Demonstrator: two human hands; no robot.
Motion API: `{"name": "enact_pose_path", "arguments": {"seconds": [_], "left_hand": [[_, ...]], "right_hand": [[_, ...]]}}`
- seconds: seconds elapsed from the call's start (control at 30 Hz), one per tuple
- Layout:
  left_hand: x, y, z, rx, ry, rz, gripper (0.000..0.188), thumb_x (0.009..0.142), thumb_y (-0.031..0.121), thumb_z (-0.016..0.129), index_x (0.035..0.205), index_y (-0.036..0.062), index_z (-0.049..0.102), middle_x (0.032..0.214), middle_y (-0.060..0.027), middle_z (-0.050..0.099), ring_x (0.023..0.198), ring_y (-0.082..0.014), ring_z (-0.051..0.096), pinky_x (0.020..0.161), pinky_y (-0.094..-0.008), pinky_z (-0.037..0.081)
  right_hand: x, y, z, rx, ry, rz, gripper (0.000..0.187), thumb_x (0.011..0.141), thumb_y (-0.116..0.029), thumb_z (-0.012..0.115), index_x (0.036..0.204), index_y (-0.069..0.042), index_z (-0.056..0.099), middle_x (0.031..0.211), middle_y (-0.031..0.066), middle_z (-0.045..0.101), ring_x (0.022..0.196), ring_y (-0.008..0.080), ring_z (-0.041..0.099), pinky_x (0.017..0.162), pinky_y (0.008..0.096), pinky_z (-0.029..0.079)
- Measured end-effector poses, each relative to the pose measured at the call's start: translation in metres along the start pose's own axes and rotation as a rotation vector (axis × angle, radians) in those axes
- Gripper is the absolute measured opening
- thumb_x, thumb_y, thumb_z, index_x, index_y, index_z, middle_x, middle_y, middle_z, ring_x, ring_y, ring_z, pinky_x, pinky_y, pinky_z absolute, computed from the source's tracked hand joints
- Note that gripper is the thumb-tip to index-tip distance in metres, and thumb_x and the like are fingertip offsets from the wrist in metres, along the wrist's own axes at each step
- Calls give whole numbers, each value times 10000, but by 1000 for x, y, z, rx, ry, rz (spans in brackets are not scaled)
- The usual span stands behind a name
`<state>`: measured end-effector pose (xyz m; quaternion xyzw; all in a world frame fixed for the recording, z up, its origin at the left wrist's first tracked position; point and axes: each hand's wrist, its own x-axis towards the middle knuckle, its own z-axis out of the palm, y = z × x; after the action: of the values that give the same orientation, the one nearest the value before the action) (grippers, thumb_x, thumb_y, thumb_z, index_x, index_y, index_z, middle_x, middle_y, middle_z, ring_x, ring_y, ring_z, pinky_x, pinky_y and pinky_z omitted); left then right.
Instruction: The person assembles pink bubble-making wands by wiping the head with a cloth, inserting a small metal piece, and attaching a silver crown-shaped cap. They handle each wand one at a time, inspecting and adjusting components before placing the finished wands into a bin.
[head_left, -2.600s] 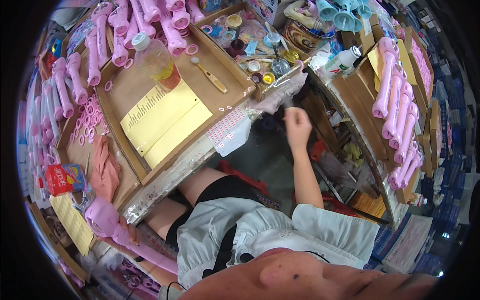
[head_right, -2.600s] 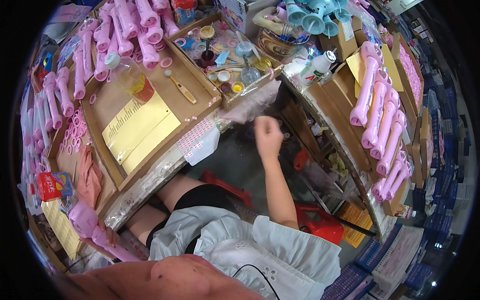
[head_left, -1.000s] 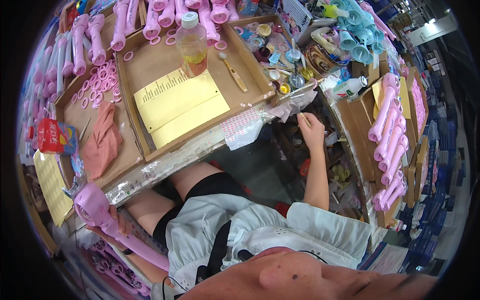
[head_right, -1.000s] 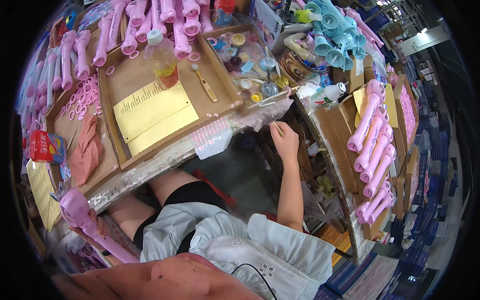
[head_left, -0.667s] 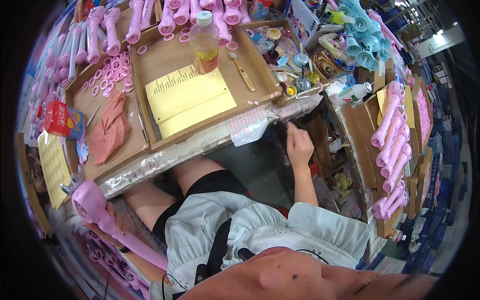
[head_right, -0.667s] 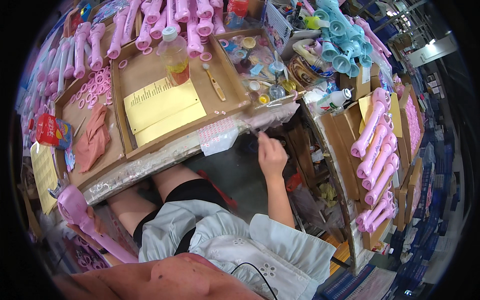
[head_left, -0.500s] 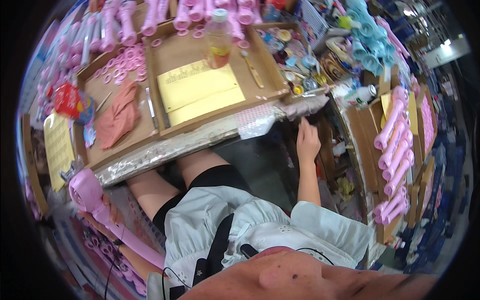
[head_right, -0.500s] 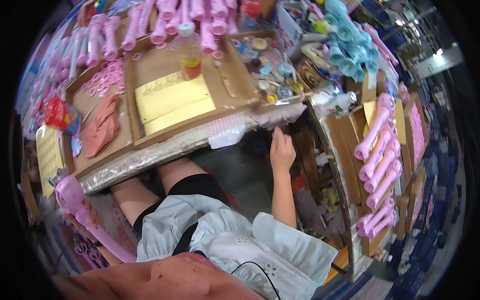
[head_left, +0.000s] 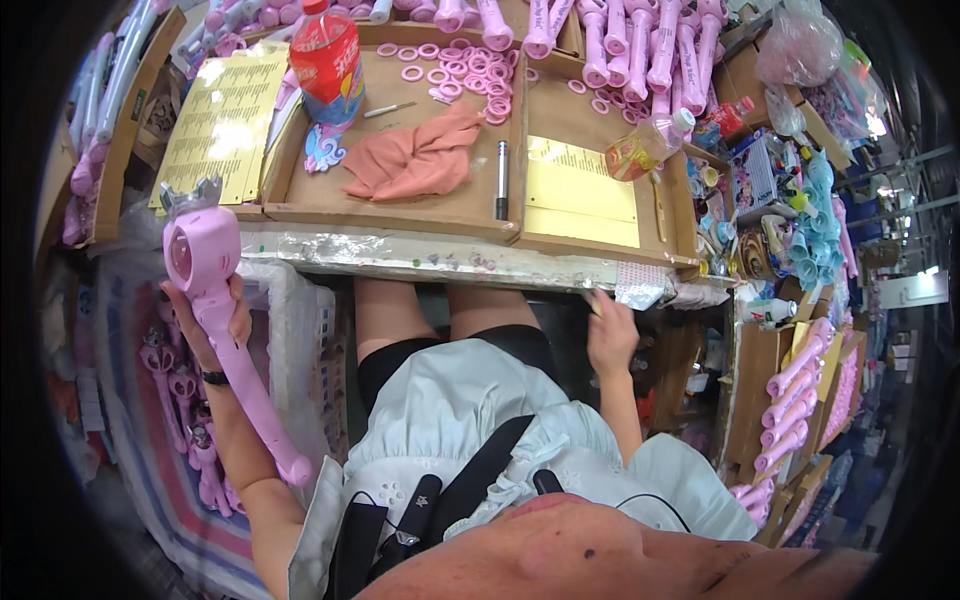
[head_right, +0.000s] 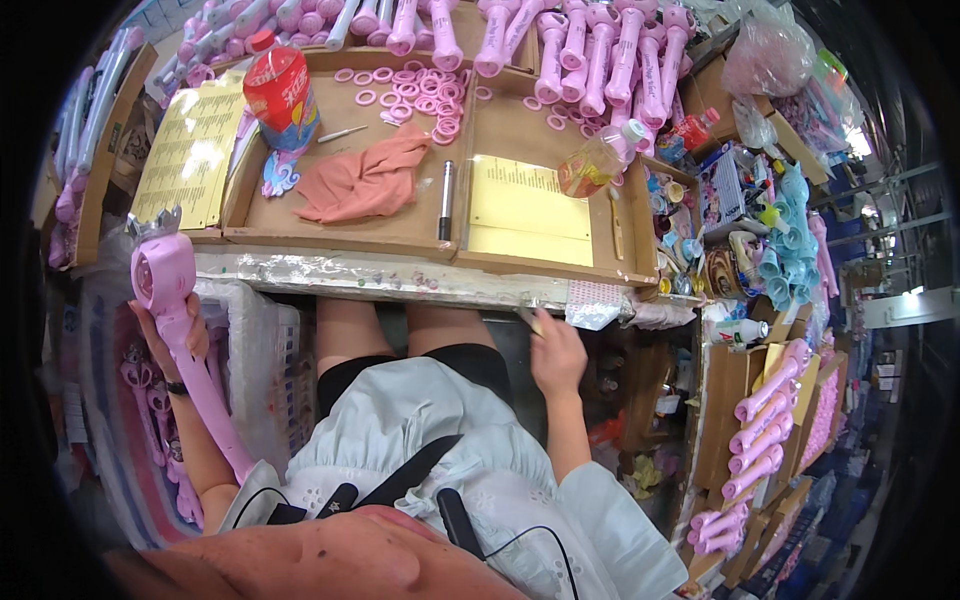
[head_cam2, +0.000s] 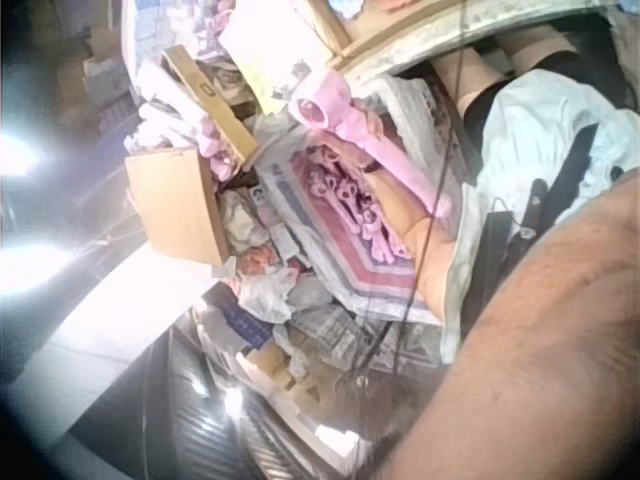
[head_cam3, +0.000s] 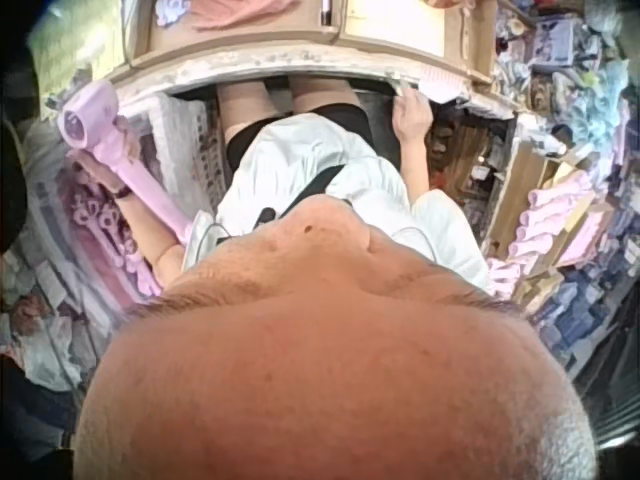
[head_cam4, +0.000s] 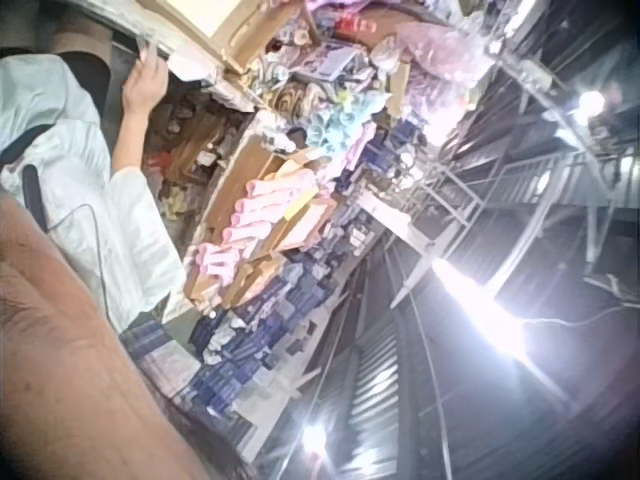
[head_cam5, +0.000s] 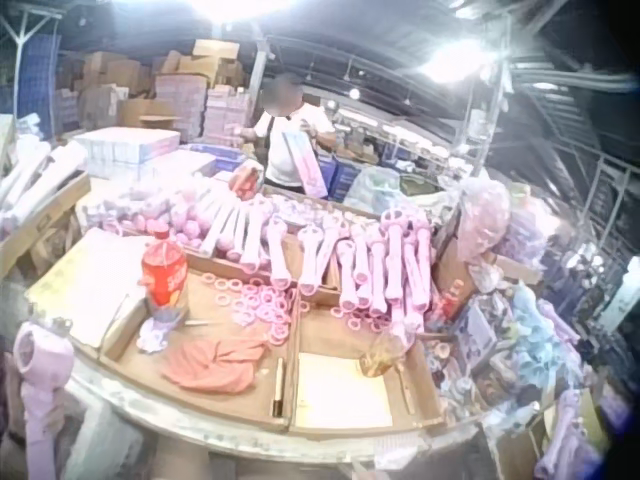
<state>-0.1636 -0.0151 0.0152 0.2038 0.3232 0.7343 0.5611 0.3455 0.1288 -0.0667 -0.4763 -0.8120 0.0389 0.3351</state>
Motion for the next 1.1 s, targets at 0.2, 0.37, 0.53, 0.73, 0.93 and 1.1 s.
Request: {"name": "enact_pose_path", "arguments": {"seconds": [0.2,0.37,0.53,0.73,0.93,1.1], "left_hand": [[29,-9,-15,-224,26,-104,829,850,708,350,1109,-73,449,742,-130,576,413,-168,517,316,-264,411],[48,-15,-14,-322,-116,-140,725,860,661,395,1146,4,500,813,-142,635,512,-175,619,398,-253,508],[62,8,-11,-102,-82,79,661,865,629,429,1137,32,507,847,-127,633,570,-163,624,457,-249,514],[78,13,15,96,173,393,731,827,683,424,1081,5,527,869,-92,609,647,-148,601,554,-263,501],[63,-26,60,254,114,310,562,876,383,592,1262,76,323,991,-103,583,679,-155,599,588,-273,503],[65,-47,67,124,25,79,497,870,196,605,1254,98,305,966,-93,562,708,-158,598,625,-295,509]], "right_hand": [[77,-62,62,-114,-321,-406,407,719,-116,686,1120,-135,621,875,68,575,809,261,559,719,372,445],[76,-96,75,-284,-87,-247,351,750,-144,665,1097,-109,624,1044,102,517,1003,299,478,877,440,354],[87,-136,90,-201,-25,-262,321,769,-113,655,1082,-64,600,1143,125,474,1098,297,424,952,449,316],[95,-230,120,835,-870,-124,589,747,-176,726,1250,-19,463,1189,152,517,1099,274,501,942,371,392],[72,-264,133,1049,-1007,192,449,768,-120,681,1131,-5,443,841,66,602,742,142,582,693,304,482],[61,-242,125,1067,-925,158,411,770,-132,679,1089,-13,449,842,62,588,748,135,569,682,296,475]]}}
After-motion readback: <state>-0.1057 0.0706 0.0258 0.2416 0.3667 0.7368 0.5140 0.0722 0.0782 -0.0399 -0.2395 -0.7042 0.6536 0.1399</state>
